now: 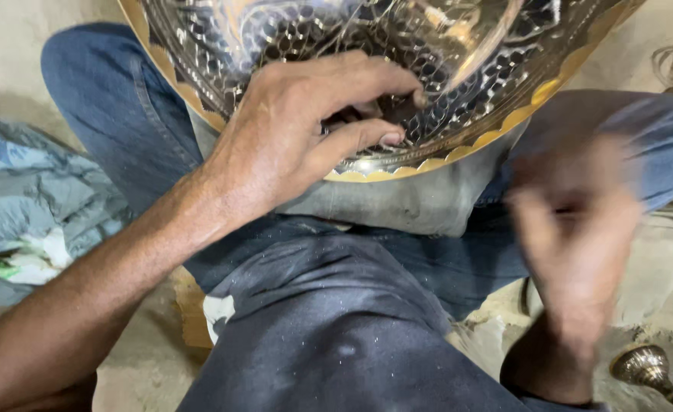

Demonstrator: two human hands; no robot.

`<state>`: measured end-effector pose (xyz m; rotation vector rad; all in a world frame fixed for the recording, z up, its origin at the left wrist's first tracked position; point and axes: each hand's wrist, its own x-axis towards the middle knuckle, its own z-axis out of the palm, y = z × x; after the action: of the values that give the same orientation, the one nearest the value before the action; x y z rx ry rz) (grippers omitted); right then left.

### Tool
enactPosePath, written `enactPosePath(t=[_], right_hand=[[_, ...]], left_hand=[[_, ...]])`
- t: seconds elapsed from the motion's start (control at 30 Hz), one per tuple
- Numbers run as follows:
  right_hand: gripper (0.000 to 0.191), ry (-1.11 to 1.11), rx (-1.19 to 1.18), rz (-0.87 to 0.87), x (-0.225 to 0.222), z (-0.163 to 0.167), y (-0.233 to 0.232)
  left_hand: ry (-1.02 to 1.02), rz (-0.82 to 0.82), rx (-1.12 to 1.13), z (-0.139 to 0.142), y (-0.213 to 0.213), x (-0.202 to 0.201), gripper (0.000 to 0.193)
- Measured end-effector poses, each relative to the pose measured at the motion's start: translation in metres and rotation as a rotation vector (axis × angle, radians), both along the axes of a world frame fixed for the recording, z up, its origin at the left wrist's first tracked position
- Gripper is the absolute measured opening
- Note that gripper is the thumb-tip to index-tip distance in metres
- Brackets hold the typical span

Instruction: The person is hammering a large, ornate metal plate with a wooden mallet. They hold the plate steady with their left hand while striking it repeatedly with the mallet in their right hand.

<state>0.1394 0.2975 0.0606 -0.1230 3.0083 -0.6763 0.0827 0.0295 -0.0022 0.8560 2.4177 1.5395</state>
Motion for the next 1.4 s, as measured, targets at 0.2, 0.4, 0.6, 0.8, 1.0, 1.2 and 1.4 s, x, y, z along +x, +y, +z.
enactPosePath(t=[0.2,0.4,0.6,0.8,1.0,1.2,1.4], right_hand=[[0.028,0.028,-0.583,-0.336,0.010,-0.013,-0.001],[0.047,0.205,-0.250,0.099,0.018,-0.022,0.017],[0.039,0.048,-0.025,0.030,0.034,-0.026,0.029],[0.023,-0.103,-0.274,-0.127,0.047,-0.040,0.044],[0.023,0.058,-0.402,-0.249,0.022,-0.014,0.001],[0.025,0.048,-0.193,0.064,0.025,-0.019,0.019],[0.027,0.003,-0.110,0.075,0.033,-0.021,0.023]], left_hand=[[0.010,0.006,0.006,-0.001,-0.002,0.001,0.036],[0.046,0.001,-0.013,0.001,-0.004,-0.001,0.036],[0.050,-0.004,0.010,0.002,-0.004,-0.003,0.030],[0.002,-0.002,-0.007,0.004,-0.005,-0.001,0.036],[0.053,0.000,0.009,0.006,-0.007,-0.003,0.032],[0.049,-0.008,-0.010,0.004,-0.007,-0.003,0.035],[0.032,-0.012,-0.043,0.003,-0.010,-0.005,0.035]])
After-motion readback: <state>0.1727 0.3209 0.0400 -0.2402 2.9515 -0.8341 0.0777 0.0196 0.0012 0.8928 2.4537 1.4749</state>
